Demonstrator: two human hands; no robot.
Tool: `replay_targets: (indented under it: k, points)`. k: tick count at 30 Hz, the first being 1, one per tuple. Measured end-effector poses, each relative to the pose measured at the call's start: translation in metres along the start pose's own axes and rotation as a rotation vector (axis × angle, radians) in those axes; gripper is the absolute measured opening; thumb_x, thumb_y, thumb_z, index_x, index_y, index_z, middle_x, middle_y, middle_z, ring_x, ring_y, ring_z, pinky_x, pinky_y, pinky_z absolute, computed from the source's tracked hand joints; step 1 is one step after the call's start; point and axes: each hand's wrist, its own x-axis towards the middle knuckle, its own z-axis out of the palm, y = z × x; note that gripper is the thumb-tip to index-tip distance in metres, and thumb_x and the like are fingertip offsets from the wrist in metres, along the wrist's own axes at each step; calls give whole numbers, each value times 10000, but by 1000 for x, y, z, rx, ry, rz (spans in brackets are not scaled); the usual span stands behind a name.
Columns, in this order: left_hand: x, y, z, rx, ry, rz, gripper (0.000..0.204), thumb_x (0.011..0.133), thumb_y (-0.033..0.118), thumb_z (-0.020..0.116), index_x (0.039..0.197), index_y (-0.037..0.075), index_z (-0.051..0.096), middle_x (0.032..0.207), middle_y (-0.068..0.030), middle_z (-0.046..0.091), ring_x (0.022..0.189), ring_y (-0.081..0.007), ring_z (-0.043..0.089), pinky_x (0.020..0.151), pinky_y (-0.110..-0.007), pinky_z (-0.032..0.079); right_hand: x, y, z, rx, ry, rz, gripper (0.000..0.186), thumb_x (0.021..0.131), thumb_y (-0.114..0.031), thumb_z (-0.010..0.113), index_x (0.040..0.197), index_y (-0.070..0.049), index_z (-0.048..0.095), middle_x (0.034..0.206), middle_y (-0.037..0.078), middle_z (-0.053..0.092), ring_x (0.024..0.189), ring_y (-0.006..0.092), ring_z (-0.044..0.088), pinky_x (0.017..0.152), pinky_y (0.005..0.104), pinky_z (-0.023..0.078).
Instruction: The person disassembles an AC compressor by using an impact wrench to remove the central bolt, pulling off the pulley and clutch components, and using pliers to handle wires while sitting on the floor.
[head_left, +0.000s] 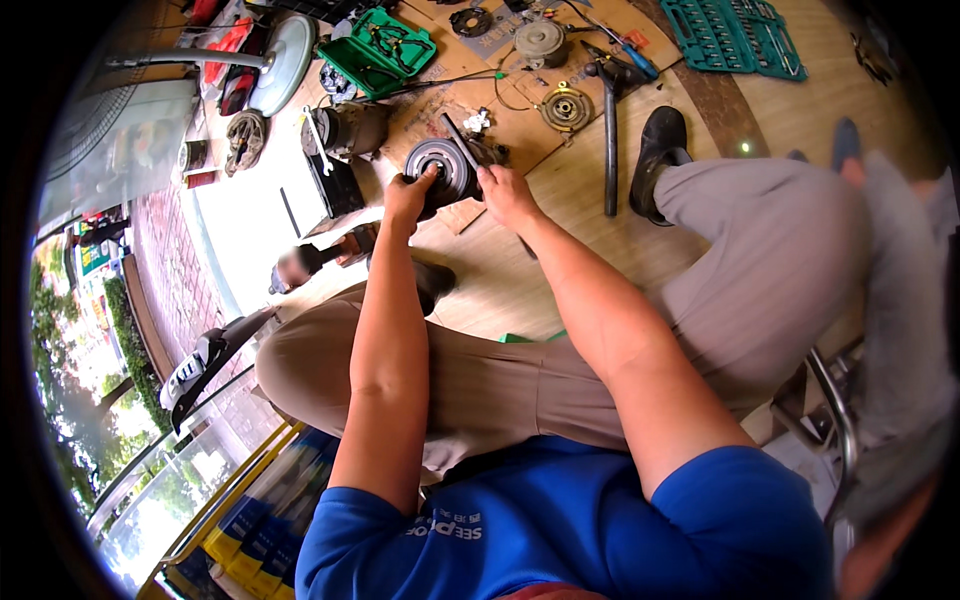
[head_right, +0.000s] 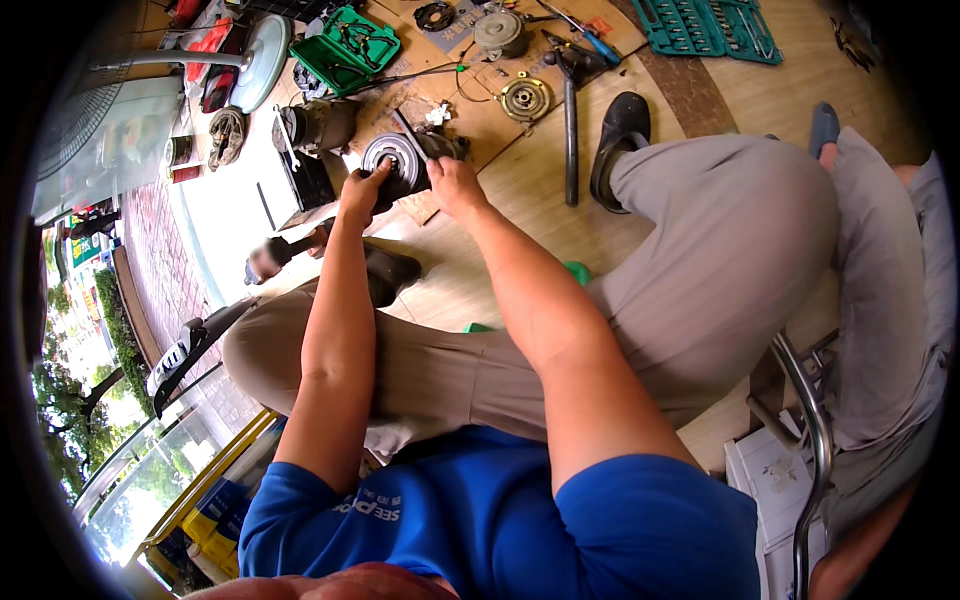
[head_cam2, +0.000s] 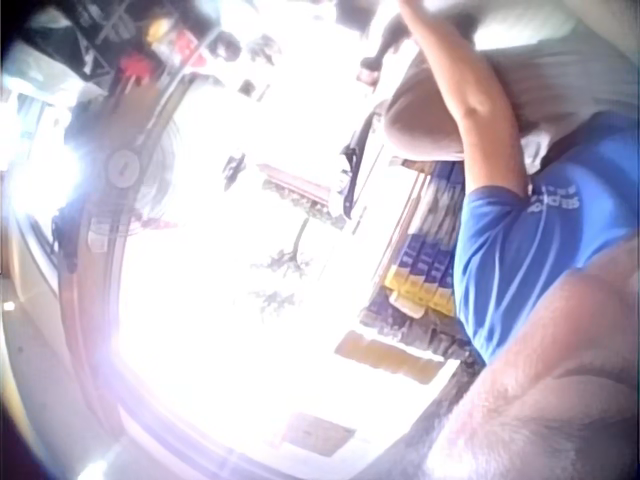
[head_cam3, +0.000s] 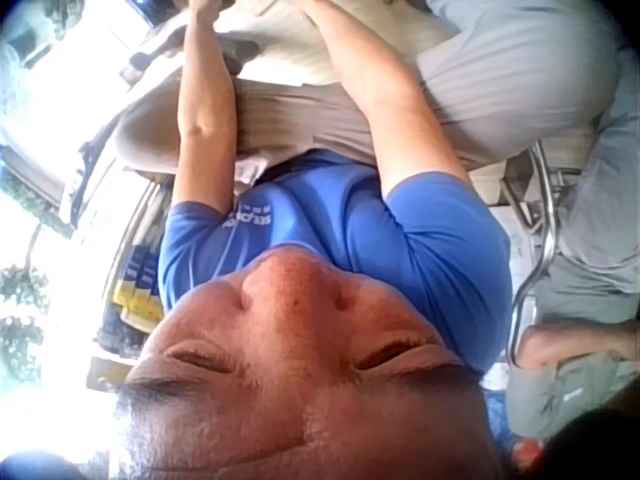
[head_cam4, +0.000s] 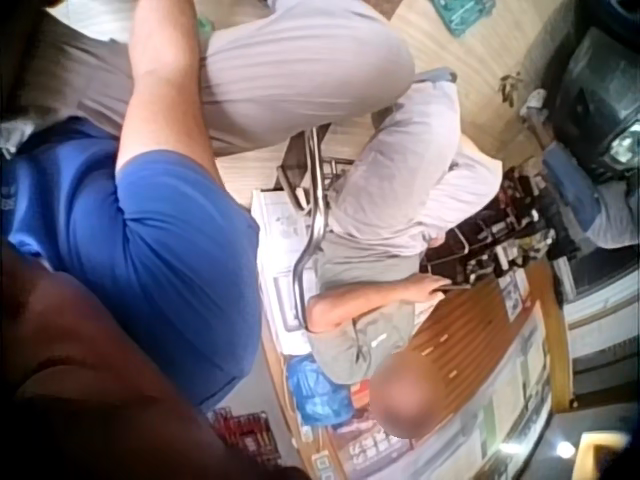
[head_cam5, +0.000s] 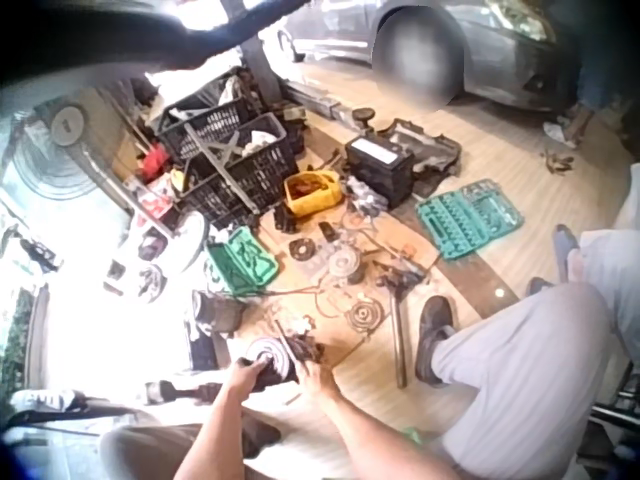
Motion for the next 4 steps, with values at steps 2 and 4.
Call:
replay_targets:
  k: [2,4]
  points:
    - [3,-6,-1,1,-6,-54,742,736,546,763,1083,-88,594,880,-160,659,705,-215,644,584,-342,508,3,-6,0,4,162,154,410,970,-329,458,790,2,618,767,233,637,756,414,617,684,499,463]
    - [6,-7,0,-30,-18,-50,730,742,539,762,1083,-85,596,896,-172,660,721,-241,646,601,-349,512,5,-5,-2,2,247,234,421,978,-339,453,776,-8,615,740,217,638,725,387,627,662,486,460]
